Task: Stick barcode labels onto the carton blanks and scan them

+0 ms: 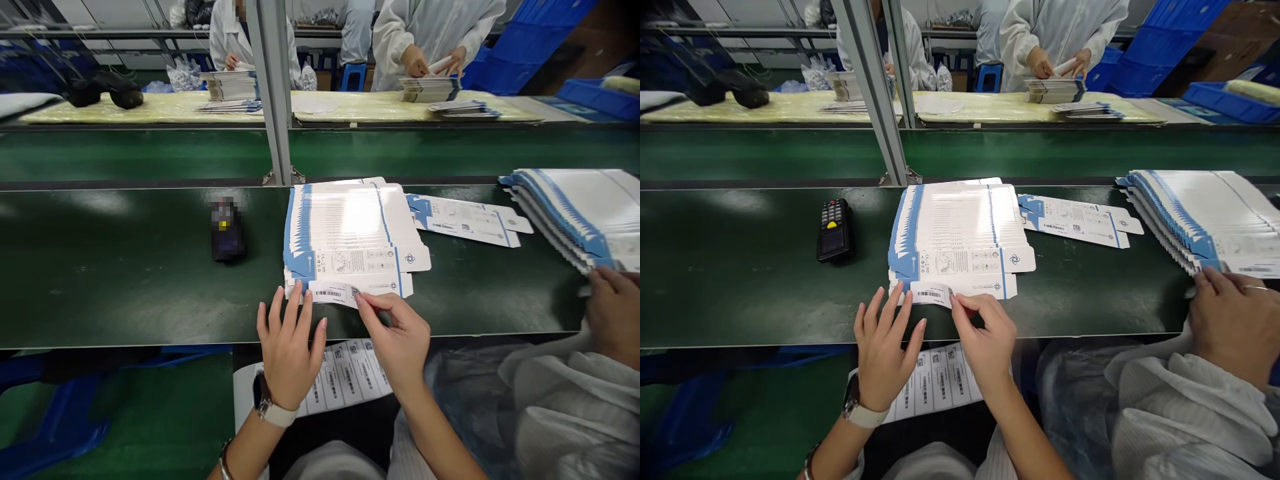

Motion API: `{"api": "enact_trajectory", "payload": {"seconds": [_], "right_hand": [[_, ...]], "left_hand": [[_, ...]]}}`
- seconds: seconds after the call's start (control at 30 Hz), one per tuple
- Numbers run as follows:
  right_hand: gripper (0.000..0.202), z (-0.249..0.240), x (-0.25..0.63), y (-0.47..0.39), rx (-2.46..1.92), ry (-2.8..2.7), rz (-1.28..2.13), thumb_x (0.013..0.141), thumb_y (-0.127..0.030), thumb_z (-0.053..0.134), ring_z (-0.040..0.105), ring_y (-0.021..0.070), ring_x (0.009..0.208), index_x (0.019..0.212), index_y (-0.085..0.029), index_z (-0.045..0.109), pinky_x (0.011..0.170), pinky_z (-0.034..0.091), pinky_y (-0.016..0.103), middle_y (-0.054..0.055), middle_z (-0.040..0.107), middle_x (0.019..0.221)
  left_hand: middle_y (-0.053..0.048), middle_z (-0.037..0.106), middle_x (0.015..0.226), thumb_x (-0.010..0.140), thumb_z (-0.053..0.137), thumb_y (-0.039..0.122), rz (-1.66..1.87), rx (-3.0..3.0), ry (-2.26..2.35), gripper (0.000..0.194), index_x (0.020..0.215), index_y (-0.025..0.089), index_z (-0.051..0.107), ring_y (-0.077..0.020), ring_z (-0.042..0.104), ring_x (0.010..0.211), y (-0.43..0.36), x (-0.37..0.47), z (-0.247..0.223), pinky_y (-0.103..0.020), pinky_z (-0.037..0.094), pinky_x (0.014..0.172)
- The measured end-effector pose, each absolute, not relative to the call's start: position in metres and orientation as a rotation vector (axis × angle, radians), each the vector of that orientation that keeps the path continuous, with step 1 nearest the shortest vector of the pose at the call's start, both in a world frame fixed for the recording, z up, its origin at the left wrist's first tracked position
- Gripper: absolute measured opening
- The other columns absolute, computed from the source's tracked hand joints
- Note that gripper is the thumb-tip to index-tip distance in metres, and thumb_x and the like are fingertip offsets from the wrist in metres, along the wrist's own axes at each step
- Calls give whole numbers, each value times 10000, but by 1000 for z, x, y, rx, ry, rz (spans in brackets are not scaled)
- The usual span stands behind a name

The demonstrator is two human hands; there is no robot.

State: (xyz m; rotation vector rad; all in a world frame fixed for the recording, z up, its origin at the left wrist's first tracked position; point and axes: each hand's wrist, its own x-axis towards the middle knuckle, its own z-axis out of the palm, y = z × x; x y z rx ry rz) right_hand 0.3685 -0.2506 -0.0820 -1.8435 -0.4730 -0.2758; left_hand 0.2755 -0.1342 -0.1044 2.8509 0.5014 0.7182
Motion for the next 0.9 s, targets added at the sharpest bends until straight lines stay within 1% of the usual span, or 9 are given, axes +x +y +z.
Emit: {"api": "enact_trajectory", "payload": {"seconds": [0.47, 0.9], "right_hand": [[47, -85, 370, -251, -1795, -385, -157, 727, -199, 661, 594, 147, 663, 769, -214, 673, 615, 489, 286, 3, 646, 703], [57, -88, 373, -251, -1765, -349, -90, 722, -189, 670, 602, 142, 679, 772, -215, 670, 626, 488, 271, 1, 649, 711]], "left_hand": [[-61, 422, 1364, 812, 518, 327, 726, 2888, 523, 487, 1274, 190, 451, -305, 308, 1286, -134, 277, -106, -517, 198, 1055], [-56, 425, 1360, 818, 508, 335, 730, 2911, 548, 459, 1256, 199, 479, -309, 328, 1276, -136, 278, -105, -518, 223, 1051]]}}
